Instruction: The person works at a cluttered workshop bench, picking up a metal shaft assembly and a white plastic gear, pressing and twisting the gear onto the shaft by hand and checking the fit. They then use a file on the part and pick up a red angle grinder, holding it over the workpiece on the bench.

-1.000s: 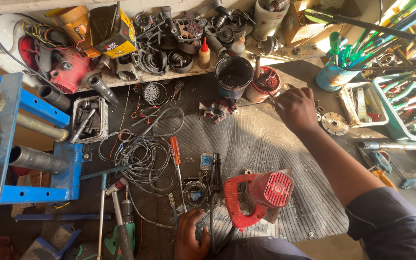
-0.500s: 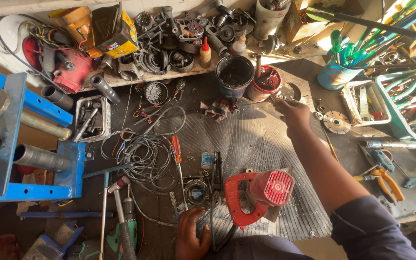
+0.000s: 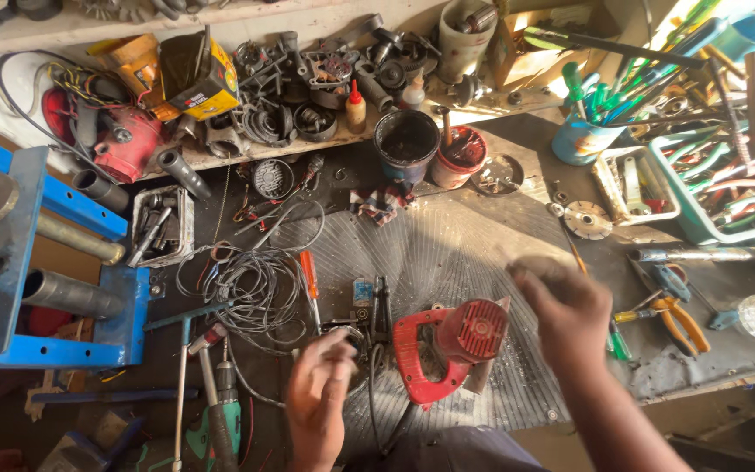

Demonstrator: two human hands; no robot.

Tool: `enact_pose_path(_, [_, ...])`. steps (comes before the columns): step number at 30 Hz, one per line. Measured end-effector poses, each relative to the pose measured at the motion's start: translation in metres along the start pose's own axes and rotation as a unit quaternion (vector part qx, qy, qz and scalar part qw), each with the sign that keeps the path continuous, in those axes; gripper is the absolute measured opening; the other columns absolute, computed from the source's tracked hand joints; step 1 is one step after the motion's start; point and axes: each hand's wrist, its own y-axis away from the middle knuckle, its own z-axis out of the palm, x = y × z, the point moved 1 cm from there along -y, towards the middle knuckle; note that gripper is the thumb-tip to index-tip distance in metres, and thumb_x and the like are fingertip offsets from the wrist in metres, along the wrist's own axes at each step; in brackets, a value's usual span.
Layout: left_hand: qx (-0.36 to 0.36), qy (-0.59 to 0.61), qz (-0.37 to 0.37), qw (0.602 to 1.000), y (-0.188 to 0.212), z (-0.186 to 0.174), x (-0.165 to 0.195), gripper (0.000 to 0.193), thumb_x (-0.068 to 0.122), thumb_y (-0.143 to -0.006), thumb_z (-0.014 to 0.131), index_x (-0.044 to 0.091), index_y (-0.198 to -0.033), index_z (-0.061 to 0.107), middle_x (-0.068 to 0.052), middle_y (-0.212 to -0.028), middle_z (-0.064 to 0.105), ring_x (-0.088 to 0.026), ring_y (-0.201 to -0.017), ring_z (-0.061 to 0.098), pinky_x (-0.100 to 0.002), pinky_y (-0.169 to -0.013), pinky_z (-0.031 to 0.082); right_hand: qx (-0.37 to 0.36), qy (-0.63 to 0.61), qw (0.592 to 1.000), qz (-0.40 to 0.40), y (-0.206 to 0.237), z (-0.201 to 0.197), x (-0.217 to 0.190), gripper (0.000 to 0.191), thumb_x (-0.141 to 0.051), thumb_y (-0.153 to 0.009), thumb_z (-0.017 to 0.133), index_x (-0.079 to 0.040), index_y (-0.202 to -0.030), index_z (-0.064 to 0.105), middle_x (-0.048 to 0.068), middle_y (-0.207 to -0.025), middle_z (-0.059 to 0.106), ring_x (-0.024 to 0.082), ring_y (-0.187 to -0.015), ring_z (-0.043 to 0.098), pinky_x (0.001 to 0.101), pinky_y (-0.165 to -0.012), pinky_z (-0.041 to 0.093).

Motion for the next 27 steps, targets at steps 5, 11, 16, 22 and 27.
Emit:
enact_pose_path(5, [-0.288,0.259,-0.199,0.900,-0.005,0.070,0.060,0.085,0.054,-0.101,0.060,0.002,-0.164,0.034,-0.005,-0.078,0.057,-0.010,-0.057,0.048,-0.026,-0.050,0.041,-0.007,-0.040,0.969,-0.244,0.042,-0.002,-0.036,0.015,0.005,-0.080,0.075,-0.002,-0.085,0.063,0.014,-0.099,0.073,0.023,-0.100,0.071,0.0335,-0.088,0.058])
enact_pose_path(11, [-0.310,0.403,-0.290,0.811,-0.005,0.116,0.063,0.094,0.075,-0.102,0.032,0.004,-0.163,0.038,0.000,-0.062,0.046,-0.006,-0.041,0.032,-0.023,-0.041,0.030,-0.036,-0.007,0.946,-0.321,0.058,-0.009,-0.043,0.020,0.006,-0.076,0.081,0.001,-0.091,0.069,0.012,-0.093,0.073,0.027,-0.096,0.073,0.0371,-0.087,0.059])
enact_pose_path(16, [-0.278,0.447,-0.327,0.785,-0.002,0.113,0.053,0.094,0.075,-0.102,0.025,0.002,-0.159,0.041,0.001,-0.059,0.042,-0.006,-0.042,0.029,-0.022,-0.043,0.030,-0.076,-0.052,0.970,-0.226,0.068,-0.016,-0.031,0.016,0.004,-0.076,0.081,0.002,-0.088,0.071,0.013,-0.096,0.075,0.025,-0.094,0.073,0.0353,-0.084,0.058])
enact_pose_path(22, [-0.262,0.497,-0.335,0.756,0.005,0.116,0.051,0.103,0.080,-0.100,0.021,-0.003,-0.156,0.039,0.003,-0.059,0.035,-0.006,-0.044,0.026,-0.022,-0.044,0.029,-0.111,-0.198,0.972,-0.064,0.080,-0.018,-0.002,0.011,0.005,-0.084,0.078,0.005,-0.093,0.073,0.014,-0.102,0.076,0.023,-0.099,0.072,0.0344,-0.088,0.057])
enact_pose_path(27, [-0.257,0.570,-0.299,0.720,0.002,0.119,0.055,0.106,0.083,-0.097,0.019,-0.002,-0.158,0.034,0.004,-0.059,0.033,-0.006,-0.045,0.027,-0.022,-0.045,0.030,-0.100,-0.263,0.956,0.078,0.087,-0.025,0.018,0.011,0.007,-0.085,0.075,0.008,-0.097,0.075,0.018,-0.103,0.077,0.022,-0.096,0.070,0.0336,-0.088,0.056])
